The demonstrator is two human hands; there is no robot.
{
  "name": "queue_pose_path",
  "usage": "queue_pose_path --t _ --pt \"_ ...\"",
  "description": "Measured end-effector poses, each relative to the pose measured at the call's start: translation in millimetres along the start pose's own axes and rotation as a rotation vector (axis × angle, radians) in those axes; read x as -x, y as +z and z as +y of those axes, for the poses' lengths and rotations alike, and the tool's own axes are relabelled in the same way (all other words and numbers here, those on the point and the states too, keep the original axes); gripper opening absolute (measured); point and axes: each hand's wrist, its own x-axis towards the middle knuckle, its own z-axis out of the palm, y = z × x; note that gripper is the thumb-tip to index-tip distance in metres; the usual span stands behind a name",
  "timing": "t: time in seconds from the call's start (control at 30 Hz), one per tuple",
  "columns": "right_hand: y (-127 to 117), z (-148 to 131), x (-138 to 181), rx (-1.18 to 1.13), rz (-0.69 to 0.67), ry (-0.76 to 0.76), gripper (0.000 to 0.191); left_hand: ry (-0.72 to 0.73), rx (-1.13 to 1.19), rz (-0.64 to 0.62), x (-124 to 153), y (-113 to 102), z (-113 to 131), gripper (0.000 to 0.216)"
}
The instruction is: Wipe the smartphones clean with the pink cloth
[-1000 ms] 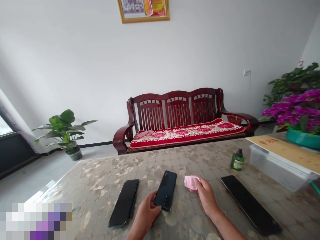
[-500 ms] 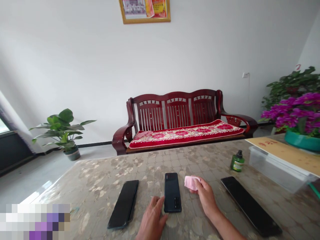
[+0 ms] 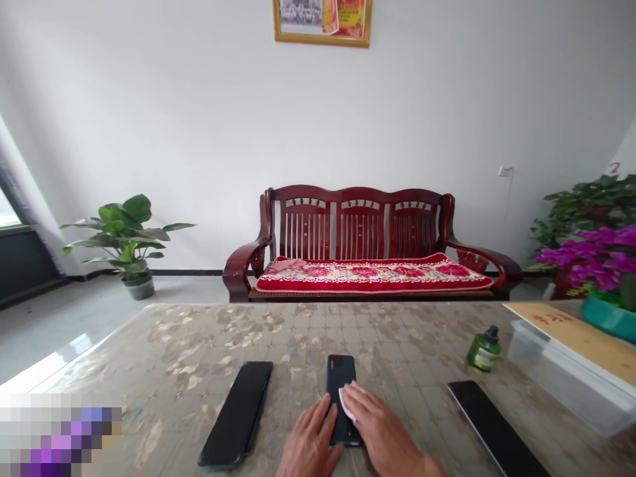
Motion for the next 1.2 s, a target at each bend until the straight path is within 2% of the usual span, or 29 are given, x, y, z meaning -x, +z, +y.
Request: queue_pose_path --t 0.13,0.27,0.37,0.47,0.53,0.77,0.87,1.0,1.2 --pt "6 18 -31 0.057 0.031 0.078 0.046 0.007 0.027 -0.004 -3 -8 5 0.051" --pt "12 26 -53 0.073 0.013 0.104 0.05 0.002 0.007 -0.013 -4 -11 8 0.051" --pt "10 19 -43 0.14 0.0 0.124 0.053 0.043 -0.035 0.074 -3 0 4 0.049" --pt "7 13 -25 0.148 -0.087 0.08 0.055 0.119 -0.088 0.207 -1 15 -1 0.044" --pt "5 13 -22 0.135 -0.105 0.058 0.054 0.136 -0.115 0.239 0 21 -2 0.044" --pt "8 22 -65 0.165 0.01 0.171 0.049 0.073 -0.09 0.111 -5 15 7 0.049" --pt "10 17 -64 0.194 -0.033 0.147 0.051 0.058 -0.069 0.074 -7 14 9 0.05" --pt "7 8 -54 0.194 -0.108 0.032 0.056 0.048 -0.046 0.058 -7 12 10 0.049" --pt "4 7 -82 0.268 -0.045 0.105 0.049 0.034 -0.031 0.068 -6 10 12 0.048"
